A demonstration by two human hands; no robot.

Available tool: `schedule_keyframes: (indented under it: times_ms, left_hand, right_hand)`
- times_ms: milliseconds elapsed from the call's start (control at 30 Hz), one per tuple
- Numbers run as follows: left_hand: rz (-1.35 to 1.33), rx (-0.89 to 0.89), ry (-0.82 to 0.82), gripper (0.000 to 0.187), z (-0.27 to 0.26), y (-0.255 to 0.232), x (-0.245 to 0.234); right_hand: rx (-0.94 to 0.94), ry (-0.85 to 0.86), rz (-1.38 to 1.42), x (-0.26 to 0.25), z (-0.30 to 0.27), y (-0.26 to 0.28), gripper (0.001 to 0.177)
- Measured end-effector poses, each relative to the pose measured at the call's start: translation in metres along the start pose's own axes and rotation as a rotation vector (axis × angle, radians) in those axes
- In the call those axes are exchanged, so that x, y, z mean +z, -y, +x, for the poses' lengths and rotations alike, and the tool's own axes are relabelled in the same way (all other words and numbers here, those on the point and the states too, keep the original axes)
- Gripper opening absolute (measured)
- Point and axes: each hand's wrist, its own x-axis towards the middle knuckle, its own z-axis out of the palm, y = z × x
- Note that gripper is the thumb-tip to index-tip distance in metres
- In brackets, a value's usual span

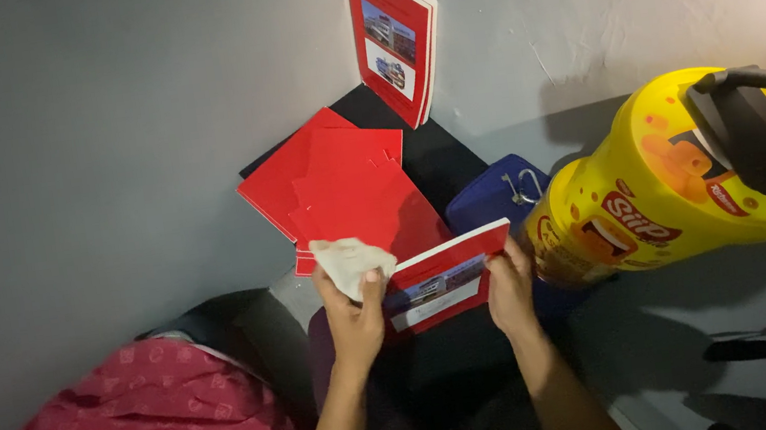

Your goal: Wiping and cleaning several red folders with a white cloth.

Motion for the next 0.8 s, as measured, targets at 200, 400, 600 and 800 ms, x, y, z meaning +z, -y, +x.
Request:
schedule_keyframes:
  times_ms: [200, 400, 600, 800]
  left_hand:
    - [0.49, 0.011, 0.043, 0.046, 0.01, -0.035, 0.005]
    - [0.833, 0.352, 0.225, 0.041, 0.023, -0.088, 0.011]
    - [0.827, 0.205, 0.338, 0.031, 0.02, -0.089, 0.008]
    - [0.65, 0.124, 0.403, 0.048, 0.026, -0.1, 0.006]
  right_hand:
    - [-0.035, 0.025, 0.016, 0.0, -0.006, 0.006, 0.034]
    - [-0.024, 0.052, 0.035, -0.006, -0.007, 0.005, 0.033]
    - [-0.027, 0.047, 0.022, -0.013, -0.008, 0.0, 0.027]
    - [-0.029, 0.031, -0.022, -0.019, -0.006, -0.006, 0.026]
